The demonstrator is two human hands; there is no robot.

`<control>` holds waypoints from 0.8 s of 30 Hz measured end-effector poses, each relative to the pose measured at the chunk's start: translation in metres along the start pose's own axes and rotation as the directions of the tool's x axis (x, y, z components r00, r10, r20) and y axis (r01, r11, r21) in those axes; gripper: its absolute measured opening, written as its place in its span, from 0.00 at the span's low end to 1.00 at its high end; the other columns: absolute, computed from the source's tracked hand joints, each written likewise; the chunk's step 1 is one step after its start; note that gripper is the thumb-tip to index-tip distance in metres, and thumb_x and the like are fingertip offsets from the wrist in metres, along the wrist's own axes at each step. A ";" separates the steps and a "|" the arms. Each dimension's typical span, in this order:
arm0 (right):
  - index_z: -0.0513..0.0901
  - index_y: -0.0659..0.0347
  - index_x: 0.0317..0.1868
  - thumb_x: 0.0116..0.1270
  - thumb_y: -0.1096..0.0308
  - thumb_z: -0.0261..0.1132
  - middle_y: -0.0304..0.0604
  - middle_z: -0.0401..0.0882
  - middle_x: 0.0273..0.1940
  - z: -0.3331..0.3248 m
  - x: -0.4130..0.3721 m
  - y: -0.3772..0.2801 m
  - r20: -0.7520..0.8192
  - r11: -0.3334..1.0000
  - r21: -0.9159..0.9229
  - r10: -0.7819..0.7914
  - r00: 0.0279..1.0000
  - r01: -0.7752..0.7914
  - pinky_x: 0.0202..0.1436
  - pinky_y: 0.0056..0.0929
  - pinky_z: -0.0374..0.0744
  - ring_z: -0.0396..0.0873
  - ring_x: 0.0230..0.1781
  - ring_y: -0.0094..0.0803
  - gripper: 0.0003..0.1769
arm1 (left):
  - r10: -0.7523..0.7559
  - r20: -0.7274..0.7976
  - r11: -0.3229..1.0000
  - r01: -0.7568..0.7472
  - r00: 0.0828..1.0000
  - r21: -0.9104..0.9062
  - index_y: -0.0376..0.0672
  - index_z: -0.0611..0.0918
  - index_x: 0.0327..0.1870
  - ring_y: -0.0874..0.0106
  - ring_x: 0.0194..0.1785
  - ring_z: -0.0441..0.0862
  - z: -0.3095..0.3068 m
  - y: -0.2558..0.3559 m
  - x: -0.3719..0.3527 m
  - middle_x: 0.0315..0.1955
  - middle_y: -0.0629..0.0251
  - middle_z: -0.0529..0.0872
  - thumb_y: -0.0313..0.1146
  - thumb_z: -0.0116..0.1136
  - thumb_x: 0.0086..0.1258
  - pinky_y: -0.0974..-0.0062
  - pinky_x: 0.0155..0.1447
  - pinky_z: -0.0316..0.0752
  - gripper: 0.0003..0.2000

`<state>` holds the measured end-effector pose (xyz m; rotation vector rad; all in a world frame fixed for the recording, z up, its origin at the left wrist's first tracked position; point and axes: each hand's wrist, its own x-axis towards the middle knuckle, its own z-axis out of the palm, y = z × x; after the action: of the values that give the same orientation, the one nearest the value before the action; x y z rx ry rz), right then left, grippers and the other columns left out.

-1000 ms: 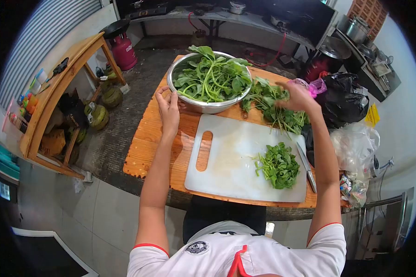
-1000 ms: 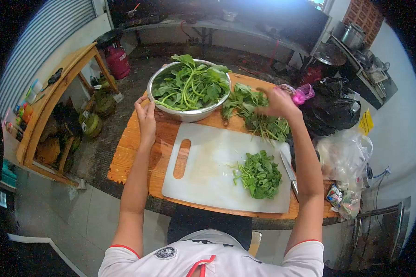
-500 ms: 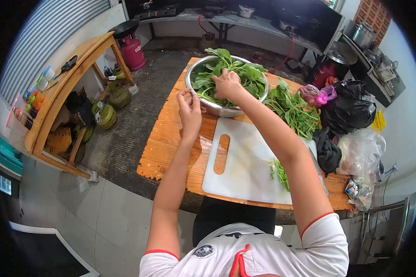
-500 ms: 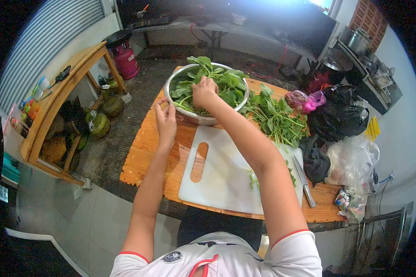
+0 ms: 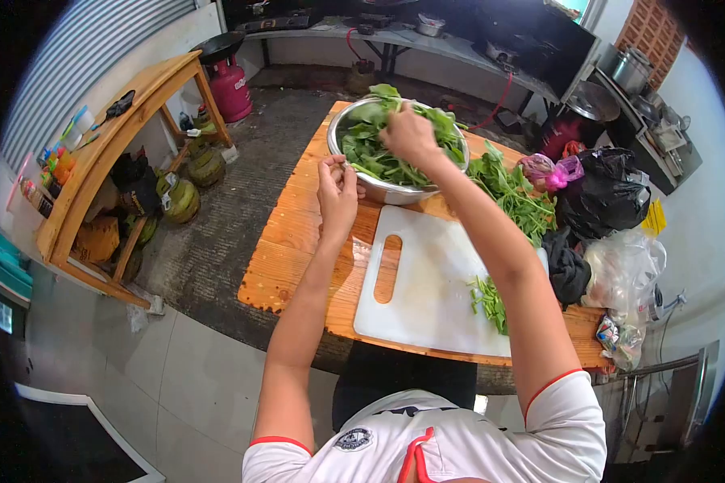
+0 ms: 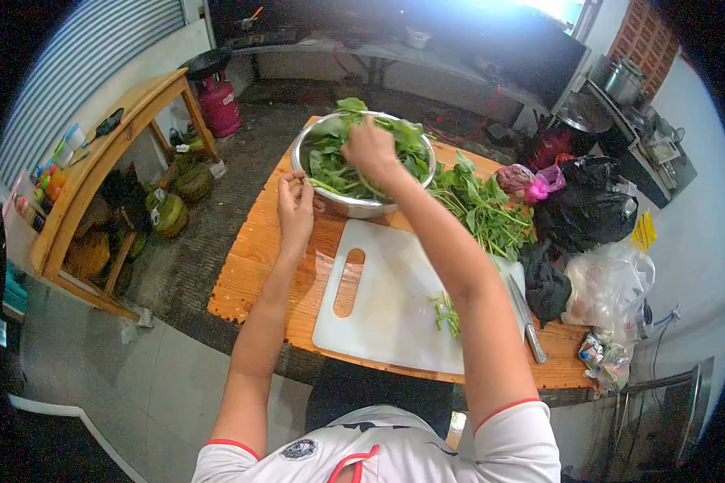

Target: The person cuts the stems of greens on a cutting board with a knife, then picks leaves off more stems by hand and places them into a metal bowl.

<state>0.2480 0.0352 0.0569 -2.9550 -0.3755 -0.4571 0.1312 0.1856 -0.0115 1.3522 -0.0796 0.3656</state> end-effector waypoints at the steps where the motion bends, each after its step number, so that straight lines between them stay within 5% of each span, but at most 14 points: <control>1: 0.88 0.66 0.46 0.64 0.57 0.72 0.66 0.75 0.63 -0.018 0.001 0.011 0.043 0.995 0.104 0.008 0.999 -0.012 0.51 0.47 0.87 0.87 0.47 0.53 0.20 | 0.002 0.004 1.000 -0.002 1.000 0.015 0.38 0.69 0.61 0.80 0.31 0.82 0.000 0.002 0.000 0.40 0.61 0.85 0.29 0.49 0.82 0.81 0.36 0.80 0.12; 2: 0.88 0.67 0.45 0.62 0.56 0.73 0.64 0.81 0.56 -0.022 0.003 0.029 -0.098 0.977 0.208 -0.018 0.995 0.038 0.53 0.46 0.85 0.86 0.47 0.54 0.20 | 0.000 0.011 1.000 0.000 1.000 0.028 0.38 0.69 0.60 0.80 0.31 0.82 0.000 0.002 -0.002 0.40 0.61 0.85 0.29 0.49 0.82 0.81 0.36 0.80 0.12; 3: 0.89 0.66 0.43 0.62 0.55 0.73 0.61 0.86 0.45 -0.038 0.006 0.043 -0.056 0.919 0.393 0.015 0.998 0.008 0.54 0.47 0.83 0.86 0.47 0.54 0.20 | 0.001 0.000 1.000 -0.001 1.000 0.018 0.38 0.68 0.61 0.79 0.31 0.82 0.000 0.003 -0.003 0.40 0.60 0.85 0.29 0.49 0.82 0.80 0.36 0.80 0.12; 4: 0.90 0.66 0.43 0.63 0.55 0.73 0.61 0.88 0.40 -0.027 0.020 0.073 -0.190 0.954 0.291 -0.024 0.981 0.080 0.53 0.47 0.83 0.87 0.44 0.55 0.20 | 0.003 -0.007 1.000 -0.003 1.000 0.008 0.38 0.68 0.61 0.79 0.31 0.82 0.001 0.003 -0.002 0.41 0.59 0.86 0.28 0.50 0.82 0.80 0.36 0.80 0.12; 7: 0.90 0.65 0.48 0.66 0.56 0.72 0.53 0.91 0.43 -0.082 0.001 0.099 -0.067 0.808 0.589 0.015 0.998 0.027 0.48 0.40 0.85 0.89 0.41 0.38 0.20 | -0.003 -0.020 1.000 0.003 1.000 0.004 0.38 0.68 0.61 0.79 0.31 0.82 0.001 0.000 0.000 0.40 0.58 0.87 0.28 0.51 0.81 0.80 0.35 0.79 0.13; 9: 0.88 0.65 0.50 0.74 0.67 0.67 0.41 0.89 0.42 -0.116 -0.020 0.109 -0.073 0.689 0.719 -0.058 0.996 0.093 0.47 0.28 0.84 0.86 0.41 0.24 0.11 | -0.008 -0.019 1.000 0.008 1.000 0.002 0.38 0.68 0.61 0.79 0.31 0.82 0.000 -0.002 0.002 0.40 0.58 0.87 0.28 0.51 0.80 0.80 0.35 0.79 0.13; 10: 0.88 0.65 0.52 0.75 0.65 0.68 0.40 0.88 0.45 -0.138 -0.038 0.106 -0.127 0.642 0.757 -0.042 0.991 0.124 0.49 0.28 0.84 0.86 0.43 0.26 0.13 | -0.010 -0.017 1.000 0.010 1.000 -0.003 0.38 0.68 0.61 0.79 0.30 0.82 -0.001 -0.004 0.003 0.40 0.58 0.87 0.28 0.51 0.80 0.80 0.35 0.79 0.13; 11: 0.87 0.65 0.52 0.75 0.65 0.68 0.40 0.88 0.46 -0.156 -0.044 0.121 -0.131 0.732 0.672 -0.035 0.991 0.115 0.53 0.28 0.83 0.86 0.45 0.26 0.13 | -0.010 -0.016 1.000 0.010 1.000 -0.008 0.38 0.68 0.61 0.79 0.30 0.82 -0.001 -0.005 0.003 0.40 0.58 0.87 0.28 0.52 0.80 0.80 0.35 0.79 0.13; 12: 0.87 0.64 0.53 0.74 0.64 0.69 0.38 0.88 0.46 -0.169 -0.055 0.129 -0.229 0.685 0.699 -0.058 0.972 0.206 0.55 0.28 0.82 0.85 0.46 0.26 0.14 | -0.017 -0.017 1.000 0.017 1.000 0.005 0.38 0.68 0.61 0.79 0.31 0.82 0.000 -0.002 0.003 0.40 0.58 0.88 0.28 0.52 0.80 0.79 0.37 0.78 0.13; 13: 0.87 0.63 0.54 0.75 0.64 0.68 0.38 0.88 0.47 -0.176 -0.065 0.137 -0.244 0.566 0.803 0.027 0.969 0.186 0.55 0.27 0.82 0.85 0.46 0.26 0.14 | -0.014 -0.019 1.000 0.014 1.000 0.002 0.38 0.68 0.61 0.79 0.31 0.82 -0.001 -0.003 0.003 0.40 0.58 0.88 0.28 0.52 0.80 0.79 0.37 0.78 0.13; 15: 0.87 0.62 0.54 0.75 0.65 0.66 0.39 0.88 0.49 -0.199 -0.086 0.165 -0.198 0.545 0.830 0.089 0.976 0.119 0.54 0.28 0.83 0.85 0.49 0.27 0.13 | -0.006 -0.017 1.000 0.006 1.000 -0.006 0.39 0.68 0.61 0.78 0.31 0.82 -0.002 -0.007 0.003 0.40 0.58 0.88 0.29 0.52 0.80 0.78 0.38 0.78 0.13; 20: 0.84 0.59 0.58 0.74 0.66 0.66 0.39 0.85 0.54 -0.144 -0.149 0.271 -0.125 0.352 0.936 0.263 0.957 0.025 0.51 0.29 0.84 0.84 0.50 0.27 0.15 | -0.012 -0.015 1.000 0.012 1.000 0.011 0.39 0.69 0.60 0.78 0.30 0.82 -0.001 -0.005 0.003 0.37 0.61 0.87 0.31 0.51 0.82 0.78 0.38 0.78 0.12; 22: 0.84 0.60 0.58 0.71 0.66 0.69 0.37 0.84 0.50 -0.109 -0.186 0.285 0.042 0.222 0.965 0.398 0.916 -0.141 0.51 0.31 0.82 0.82 0.45 0.28 0.17 | 0.009 -0.012 1.000 -0.008 1.000 0.021 0.40 0.69 0.59 0.78 0.30 0.82 -0.002 -0.007 0.002 0.37 0.61 0.87 0.31 0.51 0.82 0.78 0.37 0.77 0.12; 24: 0.84 0.58 0.58 0.71 0.64 0.70 0.35 0.84 0.46 -0.060 -0.211 0.324 0.183 0.252 0.916 0.431 0.884 -0.312 0.41 0.29 0.79 0.80 0.39 0.26 0.18 | 0.021 -0.012 0.999 -0.021 1.000 0.035 0.41 0.68 0.58 0.78 0.30 0.82 -0.002 -0.006 0.001 0.36 0.62 0.86 0.31 0.51 0.83 0.79 0.34 0.76 0.11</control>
<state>0.1220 -0.3334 0.0193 -1.7255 0.1140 -0.1950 0.1341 0.1868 -0.0177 1.3838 -0.0773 0.3947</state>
